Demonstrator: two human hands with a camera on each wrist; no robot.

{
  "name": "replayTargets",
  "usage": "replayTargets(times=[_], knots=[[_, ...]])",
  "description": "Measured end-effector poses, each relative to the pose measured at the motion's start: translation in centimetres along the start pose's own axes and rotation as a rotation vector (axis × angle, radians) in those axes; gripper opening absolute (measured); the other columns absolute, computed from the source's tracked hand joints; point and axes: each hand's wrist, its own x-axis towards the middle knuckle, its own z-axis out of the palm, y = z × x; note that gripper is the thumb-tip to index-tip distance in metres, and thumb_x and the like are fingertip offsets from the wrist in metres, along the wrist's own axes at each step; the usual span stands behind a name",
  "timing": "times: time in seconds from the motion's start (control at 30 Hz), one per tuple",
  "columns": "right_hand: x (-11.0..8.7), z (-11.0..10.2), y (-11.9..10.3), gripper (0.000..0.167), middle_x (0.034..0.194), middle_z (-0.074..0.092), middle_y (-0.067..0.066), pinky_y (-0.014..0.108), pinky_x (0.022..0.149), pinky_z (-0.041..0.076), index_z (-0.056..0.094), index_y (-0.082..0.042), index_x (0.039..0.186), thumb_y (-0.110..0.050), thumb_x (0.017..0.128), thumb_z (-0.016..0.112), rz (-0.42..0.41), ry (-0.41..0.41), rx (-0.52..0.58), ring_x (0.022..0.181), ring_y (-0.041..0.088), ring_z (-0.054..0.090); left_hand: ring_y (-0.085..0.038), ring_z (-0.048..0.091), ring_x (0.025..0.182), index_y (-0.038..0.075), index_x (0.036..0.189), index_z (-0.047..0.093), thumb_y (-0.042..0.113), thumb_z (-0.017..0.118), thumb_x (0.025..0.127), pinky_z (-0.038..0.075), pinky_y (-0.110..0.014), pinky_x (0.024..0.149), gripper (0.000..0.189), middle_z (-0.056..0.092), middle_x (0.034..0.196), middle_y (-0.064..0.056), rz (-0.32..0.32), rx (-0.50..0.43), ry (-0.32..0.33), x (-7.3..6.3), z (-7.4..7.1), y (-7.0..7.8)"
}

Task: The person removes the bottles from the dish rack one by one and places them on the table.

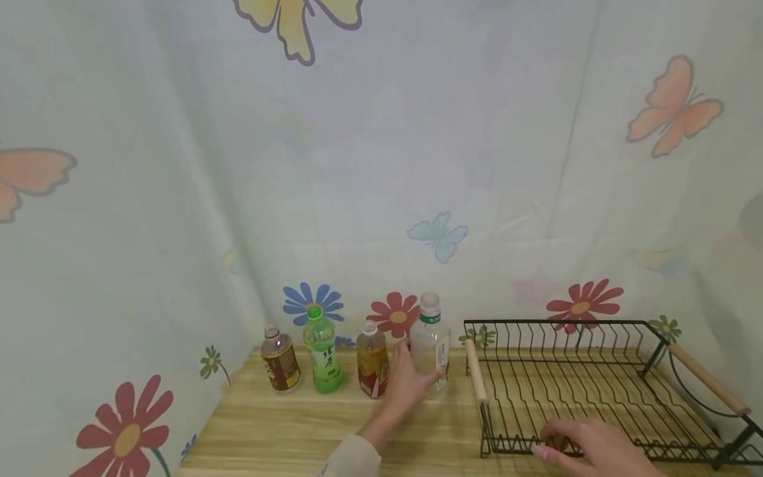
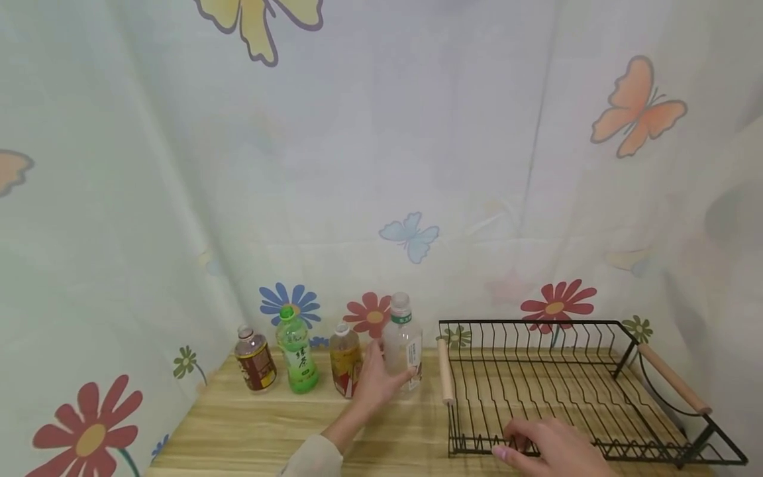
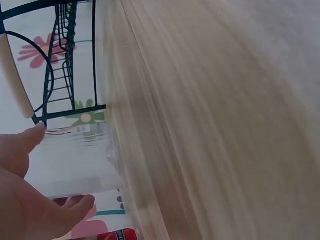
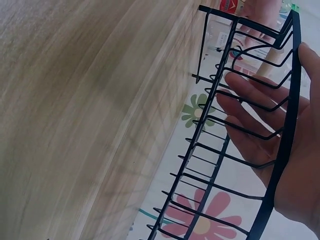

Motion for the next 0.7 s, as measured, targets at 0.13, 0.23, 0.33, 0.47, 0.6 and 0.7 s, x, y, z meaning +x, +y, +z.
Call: replayTargets(times=[0.13,0.23,0.33,0.47,0.6,0.7], knots=[[0.2,0.0,0.2,0.021,0.091,0.069,-0.022,0.029,0.062,0.053,0.074,-0.022,0.111,-0.036,0.110,0.058,0.010,-0.013,0.033,0.080,-0.001,0.064,-0.040,0.045,0.146,0.010,0.163,0.031,0.033,0.095,0.082,0.042,-0.065,0.114,0.106,0.043,0.162,-0.017,-0.039,-0.022,-0.069,-0.4,-0.5,-0.3],[0.3,-0.2,0.1,0.026,0.101,0.072,-0.014,0.037,0.070,0.057,0.073,-0.017,0.118,-0.037,0.110,0.058,0.028,-0.025,0.054,0.090,0.009,0.068,-0.044,0.045,0.145,0.009,0.166,0.027,0.034,0.096,0.080,0.043,-0.068,0.112,0.113,0.040,0.163,-0.021,-0.058,-0.023,-0.120,-0.9,-0.9,-0.5],[0.0,-0.8,-0.4,0.036,0.121,0.071,0.003,0.057,0.082,0.058,0.069,-0.012,0.129,-0.040,0.109,0.060,0.060,-0.015,0.056,0.111,0.034,0.068,-0.046,0.045,0.145,0.007,0.167,0.022,0.036,0.095,0.081,0.044,-0.069,0.110,0.117,0.036,0.164,-0.024,-0.053,0.001,-0.176,-1.6,-1.7,-0.3],[-0.8,-2.0,-2.1,0.056,0.144,0.060,0.020,0.077,0.088,0.049,0.060,-0.011,0.146,-0.048,0.105,0.064,0.093,0.050,0.006,0.130,0.057,0.052,-0.048,0.040,0.149,0.009,0.169,0.017,0.045,0.092,0.082,0.042,-0.070,0.111,0.120,0.029,0.169,-0.024,-0.031,0.040,-0.254,-2.7,-3.4,0.5],[-1.2,-3.4,-4.0,0.070,0.152,0.054,0.017,0.076,0.089,0.050,0.054,-0.017,0.154,-0.057,0.099,0.068,0.053,0.208,-0.144,0.136,0.054,0.049,-0.049,0.037,0.150,0.013,0.170,0.015,0.060,0.085,0.083,0.039,-0.072,0.112,0.122,0.024,0.171,-0.024,0.018,0.111,-0.353,-4.3,-6.0,2.0],[-1.1,-4.7,-5.2,0.075,0.155,0.052,0.014,0.076,0.092,0.048,0.049,-0.022,0.158,-0.055,0.096,0.074,-0.029,0.380,-0.277,0.137,0.049,0.048,-0.046,0.043,0.147,0.018,0.170,0.021,0.070,0.078,0.084,0.044,-0.070,0.110,0.115,0.029,0.170,-0.021,0.097,0.190,-0.418,-5.4,-8.6,3.7]])
